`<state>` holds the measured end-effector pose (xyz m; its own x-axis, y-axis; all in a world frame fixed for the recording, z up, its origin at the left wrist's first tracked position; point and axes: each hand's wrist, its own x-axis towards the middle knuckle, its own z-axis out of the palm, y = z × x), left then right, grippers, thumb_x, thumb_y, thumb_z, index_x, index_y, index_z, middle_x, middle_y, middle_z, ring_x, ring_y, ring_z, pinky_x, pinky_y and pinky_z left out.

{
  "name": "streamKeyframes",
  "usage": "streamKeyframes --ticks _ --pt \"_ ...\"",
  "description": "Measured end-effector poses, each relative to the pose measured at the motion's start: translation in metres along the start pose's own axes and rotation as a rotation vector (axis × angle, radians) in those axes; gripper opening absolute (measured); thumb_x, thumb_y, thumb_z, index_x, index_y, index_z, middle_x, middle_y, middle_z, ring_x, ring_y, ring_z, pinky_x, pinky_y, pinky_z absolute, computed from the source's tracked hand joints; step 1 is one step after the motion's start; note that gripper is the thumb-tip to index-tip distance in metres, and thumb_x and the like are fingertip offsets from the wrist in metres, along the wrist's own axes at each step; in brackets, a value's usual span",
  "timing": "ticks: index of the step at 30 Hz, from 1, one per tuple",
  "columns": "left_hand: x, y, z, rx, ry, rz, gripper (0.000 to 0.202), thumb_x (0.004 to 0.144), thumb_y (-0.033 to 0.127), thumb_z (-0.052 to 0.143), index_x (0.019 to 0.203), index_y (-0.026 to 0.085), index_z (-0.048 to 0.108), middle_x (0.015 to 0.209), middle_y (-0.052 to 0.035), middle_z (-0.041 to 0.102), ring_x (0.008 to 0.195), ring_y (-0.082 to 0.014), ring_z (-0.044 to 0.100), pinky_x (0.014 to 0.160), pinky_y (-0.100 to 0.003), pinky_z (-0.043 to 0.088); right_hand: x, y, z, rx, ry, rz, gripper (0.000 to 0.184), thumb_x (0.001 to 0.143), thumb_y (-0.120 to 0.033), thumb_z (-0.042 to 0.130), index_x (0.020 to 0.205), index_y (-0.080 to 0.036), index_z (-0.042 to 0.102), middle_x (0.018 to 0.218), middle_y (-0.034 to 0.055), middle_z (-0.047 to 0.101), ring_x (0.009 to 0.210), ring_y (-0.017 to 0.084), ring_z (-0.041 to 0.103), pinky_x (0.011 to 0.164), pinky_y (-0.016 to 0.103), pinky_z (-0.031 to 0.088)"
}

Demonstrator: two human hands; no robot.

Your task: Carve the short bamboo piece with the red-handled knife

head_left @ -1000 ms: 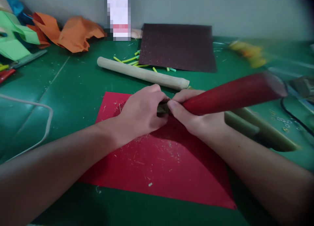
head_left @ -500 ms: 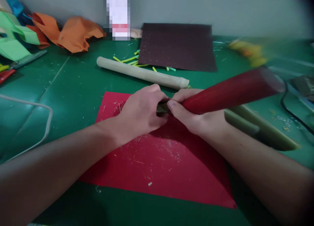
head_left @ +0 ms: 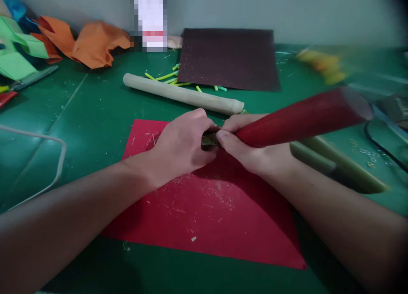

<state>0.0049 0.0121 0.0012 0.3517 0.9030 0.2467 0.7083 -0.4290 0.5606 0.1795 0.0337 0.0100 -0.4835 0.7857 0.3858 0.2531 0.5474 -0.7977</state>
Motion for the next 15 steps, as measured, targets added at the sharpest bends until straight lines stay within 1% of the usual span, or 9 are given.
streamKeyframes --ticks 4,7,9,10,13,15 --pt "-0.0011 0.0003 0.0002 -0.001 0.0 -0.003 0.012 0.079 0.026 0.066 0.076 0.018 0.057 0.079 -0.0023 0.055 0.068 -0.0153 0.049 0.052 -0.03 0.029 -0.0005 0.0031 0.0025 -0.009 0.033 -0.002 0.025 0.083 -0.015 0.064 0.06 -0.023 0.056 0.057 -0.0036 0.056 0.051 0.012 0.049 0.053 0.03 0.045" --pt "-0.0022 -0.0005 0.0014 0.009 0.01 -0.006 0.013 0.078 0.025 0.066 0.076 0.018 0.056 0.079 -0.0019 0.054 0.068 -0.015 0.048 0.053 -0.03 0.03 0.001 0.0067 0.0048 0.01 0.15 -0.017 0.023 0.084 -0.018 0.065 0.062 -0.024 0.058 0.062 -0.0025 0.06 0.059 0.014 0.057 0.06 0.031 0.049" --pt "-0.0023 -0.0011 0.0018 0.019 0.016 -0.007 0.013 0.077 0.025 0.067 0.075 0.018 0.056 0.079 -0.0018 0.054 0.067 -0.0145 0.047 0.053 -0.03 0.03 0.0023 0.0067 0.0047 0.026 0.184 -0.016 0.024 0.084 -0.019 0.065 0.061 -0.023 0.058 0.063 -0.0023 0.06 0.062 0.014 0.058 0.062 0.032 0.05" --pt "-0.0021 -0.0012 0.0017 0.019 0.015 -0.009 0.013 0.077 0.025 0.067 0.075 0.018 0.056 0.079 -0.0017 0.054 0.066 -0.0144 0.047 0.053 -0.031 0.03 0.0027 0.0058 0.004 0.03 0.165 -0.011 0.025 0.083 -0.018 0.064 0.06 -0.023 0.057 0.061 -0.0025 0.059 0.06 0.013 0.057 0.061 0.031 0.049" --pt "-0.0012 -0.001 0.0005 -0.001 0.001 -0.008 0.012 0.077 0.025 0.067 0.076 0.019 0.057 0.079 -0.0017 0.055 0.067 -0.0146 0.048 0.053 -0.031 0.031 0.0019 0.0011 0.0006 0.006 0.04 0.031 0.028 0.083 -0.018 0.063 0.057 -0.023 0.055 0.054 -0.0034 0.053 0.05 0.011 0.047 0.052 0.03 0.043" --pt "-0.0007 -0.0005 -0.0002 -0.002 0.003 0.003 0.011 0.078 0.025 0.066 0.076 0.019 0.058 0.08 -0.0021 0.055 0.068 -0.0154 0.049 0.054 -0.031 0.031 0.0002 -0.0013 -0.0008 -0.008 0.009 0.042 0.028 0.082 -0.018 0.064 0.057 -0.024 0.055 0.052 -0.0037 0.051 0.048 0.011 0.044 0.049 0.029 0.04"
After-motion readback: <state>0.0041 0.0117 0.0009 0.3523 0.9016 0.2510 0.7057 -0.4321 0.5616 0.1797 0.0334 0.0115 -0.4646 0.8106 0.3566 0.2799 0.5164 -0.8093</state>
